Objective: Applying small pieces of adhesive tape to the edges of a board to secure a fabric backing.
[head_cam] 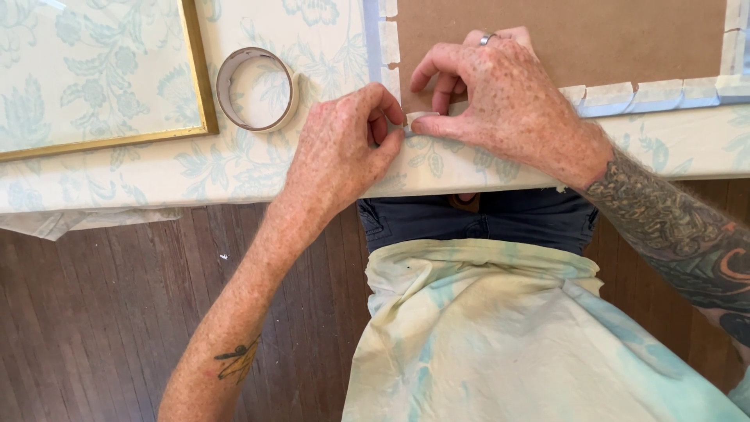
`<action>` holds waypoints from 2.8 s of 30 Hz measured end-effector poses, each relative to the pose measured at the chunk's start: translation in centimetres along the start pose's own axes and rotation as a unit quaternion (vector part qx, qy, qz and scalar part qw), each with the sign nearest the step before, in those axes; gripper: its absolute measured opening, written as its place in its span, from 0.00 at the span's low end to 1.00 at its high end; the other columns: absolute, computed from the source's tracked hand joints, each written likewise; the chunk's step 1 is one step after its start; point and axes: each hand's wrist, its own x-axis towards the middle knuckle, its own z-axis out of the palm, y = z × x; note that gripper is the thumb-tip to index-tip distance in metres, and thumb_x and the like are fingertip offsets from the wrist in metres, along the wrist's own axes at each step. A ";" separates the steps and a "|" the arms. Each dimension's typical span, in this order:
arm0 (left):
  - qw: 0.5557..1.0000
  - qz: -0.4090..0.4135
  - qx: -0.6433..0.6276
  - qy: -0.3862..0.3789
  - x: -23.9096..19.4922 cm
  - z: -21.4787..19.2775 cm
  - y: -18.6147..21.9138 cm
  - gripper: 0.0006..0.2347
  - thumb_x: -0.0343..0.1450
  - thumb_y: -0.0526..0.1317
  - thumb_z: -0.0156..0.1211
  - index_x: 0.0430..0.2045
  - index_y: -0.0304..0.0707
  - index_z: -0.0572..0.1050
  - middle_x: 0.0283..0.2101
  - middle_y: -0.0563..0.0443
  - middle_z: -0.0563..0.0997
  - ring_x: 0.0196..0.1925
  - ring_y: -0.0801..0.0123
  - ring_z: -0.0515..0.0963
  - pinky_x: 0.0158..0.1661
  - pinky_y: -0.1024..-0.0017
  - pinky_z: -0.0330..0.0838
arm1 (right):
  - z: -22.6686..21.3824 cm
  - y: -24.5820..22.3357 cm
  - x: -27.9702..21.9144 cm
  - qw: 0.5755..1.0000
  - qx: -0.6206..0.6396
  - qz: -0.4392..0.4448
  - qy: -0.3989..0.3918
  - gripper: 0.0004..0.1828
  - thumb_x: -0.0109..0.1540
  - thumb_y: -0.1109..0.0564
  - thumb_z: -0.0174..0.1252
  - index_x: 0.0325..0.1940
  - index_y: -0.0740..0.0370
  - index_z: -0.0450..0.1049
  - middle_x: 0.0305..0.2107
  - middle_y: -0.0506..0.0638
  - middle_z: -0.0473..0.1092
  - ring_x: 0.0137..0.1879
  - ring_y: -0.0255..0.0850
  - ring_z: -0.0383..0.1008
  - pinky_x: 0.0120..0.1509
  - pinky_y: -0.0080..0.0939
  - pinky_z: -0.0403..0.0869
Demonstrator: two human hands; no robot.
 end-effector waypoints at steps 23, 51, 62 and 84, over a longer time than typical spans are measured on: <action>1.000 -0.017 -0.015 -0.002 0.1 -0.1 0.1 0.05 0.67 0.35 0.60 0.32 0.45 0.71 0.22 0.62 0.76 0.23 0.71 0.73 0.32 0.67 0.68 | -2.8 1.3 -0.3 0.999 0.052 0.002 0.017 0.14 0.60 0.55 0.72 0.48 0.54 0.78 0.35 0.42 0.74 0.41 0.36 0.72 0.51 0.41 0.68; 0.993 0.049 0.108 0.029 0.0 1.9 0.5 0.03 0.70 0.42 0.62 0.31 0.46 0.77 0.32 0.57 0.75 0.37 0.57 0.76 0.40 0.55 0.64 | -1.3 1.1 -0.2 0.995 0.004 -0.025 -0.098 0.09 0.60 0.49 0.65 0.44 0.46 0.77 0.35 0.35 0.76 0.46 0.39 0.71 0.59 0.53 0.58; 0.965 0.100 0.244 0.008 -0.2 0.9 2.0 0.09 0.65 0.39 0.63 0.36 0.40 0.77 0.39 0.52 0.75 0.36 0.53 0.77 0.25 0.53 0.73 | -2.6 1.3 0.7 0.983 -0.071 -0.075 -0.151 0.07 0.66 0.49 0.58 0.44 0.48 0.80 0.38 0.44 0.74 0.43 0.46 0.72 0.51 0.55 0.66; 0.942 0.130 0.309 0.015 0.9 2.4 0.9 0.09 0.72 0.44 0.64 0.35 0.39 0.76 0.39 0.52 0.73 0.38 0.57 0.74 0.28 0.59 0.74 | -3.1 1.4 2.0 0.967 -0.058 -0.048 -0.243 0.11 0.64 0.49 0.52 0.44 0.44 0.81 0.37 0.44 0.73 0.51 0.46 0.71 0.57 0.59 0.65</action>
